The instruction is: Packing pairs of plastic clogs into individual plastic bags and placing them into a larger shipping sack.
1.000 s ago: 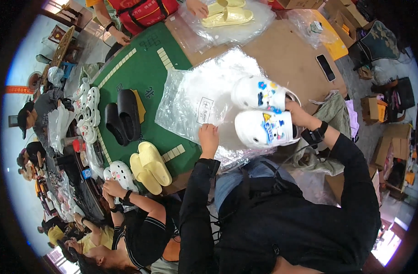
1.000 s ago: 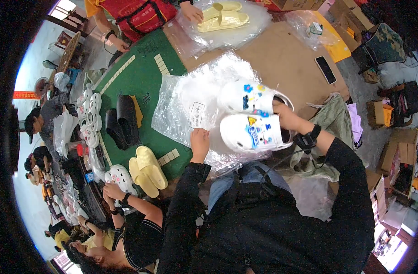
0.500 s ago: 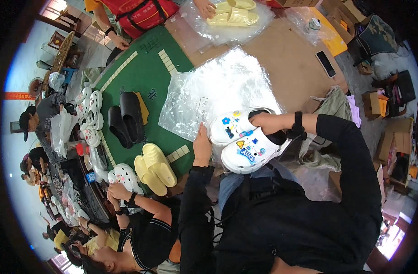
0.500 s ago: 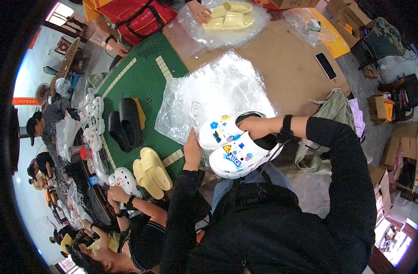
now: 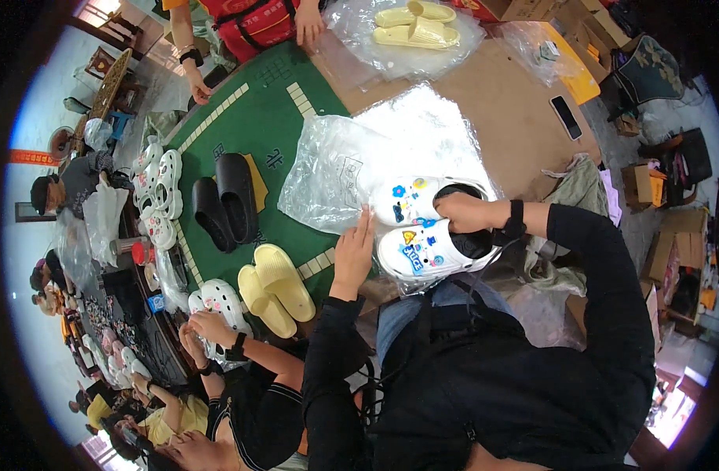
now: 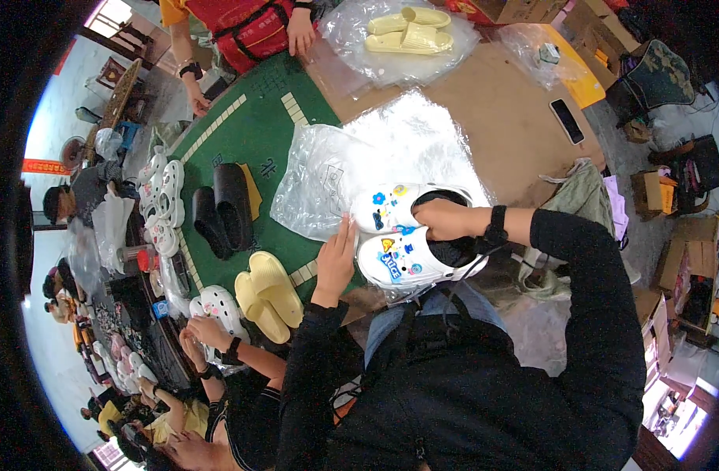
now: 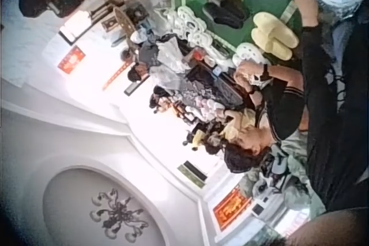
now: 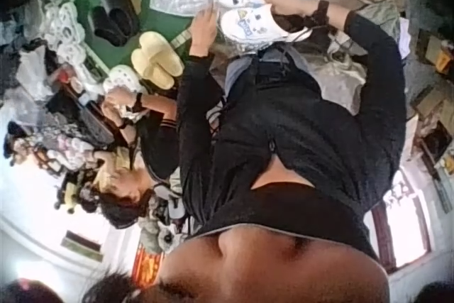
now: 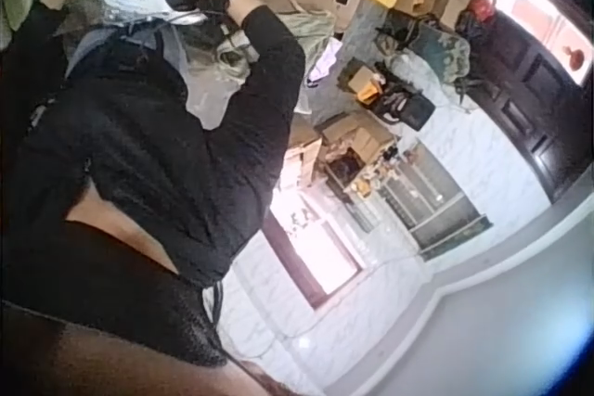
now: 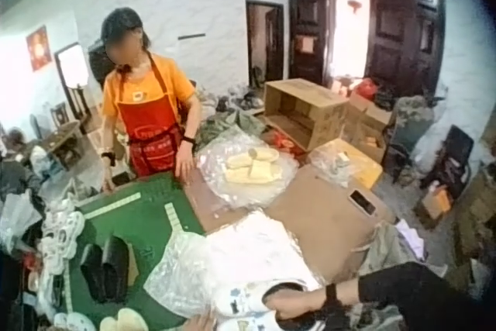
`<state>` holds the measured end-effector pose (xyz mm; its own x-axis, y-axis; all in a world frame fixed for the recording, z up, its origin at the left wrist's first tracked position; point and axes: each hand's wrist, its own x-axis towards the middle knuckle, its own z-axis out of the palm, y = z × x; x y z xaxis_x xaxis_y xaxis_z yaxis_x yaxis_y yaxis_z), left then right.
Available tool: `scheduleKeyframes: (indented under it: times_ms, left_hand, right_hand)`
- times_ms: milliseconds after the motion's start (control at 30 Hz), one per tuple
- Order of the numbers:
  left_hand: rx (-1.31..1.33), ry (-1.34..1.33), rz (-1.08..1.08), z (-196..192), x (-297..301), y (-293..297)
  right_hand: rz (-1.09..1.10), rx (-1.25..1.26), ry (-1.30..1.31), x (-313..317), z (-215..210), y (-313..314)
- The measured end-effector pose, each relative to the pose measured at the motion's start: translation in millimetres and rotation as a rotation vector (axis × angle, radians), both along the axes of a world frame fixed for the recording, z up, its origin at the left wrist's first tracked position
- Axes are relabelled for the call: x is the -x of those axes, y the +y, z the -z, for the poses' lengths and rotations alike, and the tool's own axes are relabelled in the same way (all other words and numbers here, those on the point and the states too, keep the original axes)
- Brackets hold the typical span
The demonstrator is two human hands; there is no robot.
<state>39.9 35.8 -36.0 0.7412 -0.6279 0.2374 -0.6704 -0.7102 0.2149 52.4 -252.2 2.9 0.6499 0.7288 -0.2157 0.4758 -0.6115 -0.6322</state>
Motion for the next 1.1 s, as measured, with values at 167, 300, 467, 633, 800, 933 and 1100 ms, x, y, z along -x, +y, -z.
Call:
scheduleKeyframes:
  times_ms: [167,300,467,633,800,933,1100]
  left_hand:
    - [-0.076,0.149,-0.003,-4.5,4.5,1.6]
    - [0.059,0.224,0.011,-1.5,9.5,2.9]
    - [0.151,0.265,-0.018,4.7,11.8,29.7]
    - [0.213,0.469,-0.059,4.1,0.2,39.3]
    - [0.312,0.406,-0.254,29.4,3.1,38.7]
    - [0.294,0.330,-0.276,21.6,-12.3,52.6]
    - [-0.042,0.520,-0.228,14.5,-4.4,50.3]
  right_hand:
    - [0.223,0.063,-0.082,17.7,1.6,16.9]
    - [0.401,0.084,-0.117,25.6,20.1,34.0]
    - [0.387,0.039,-0.230,31.4,27.2,74.9]
    - [0.451,0.035,-0.269,30.1,52.7,98.6]
    - [0.524,-0.024,-0.236,26.2,52.1,136.2]
    - [0.600,-0.076,-0.195,18.2,59.3,161.8]
    - [0.482,-0.157,-0.011,15.5,71.4,165.1]
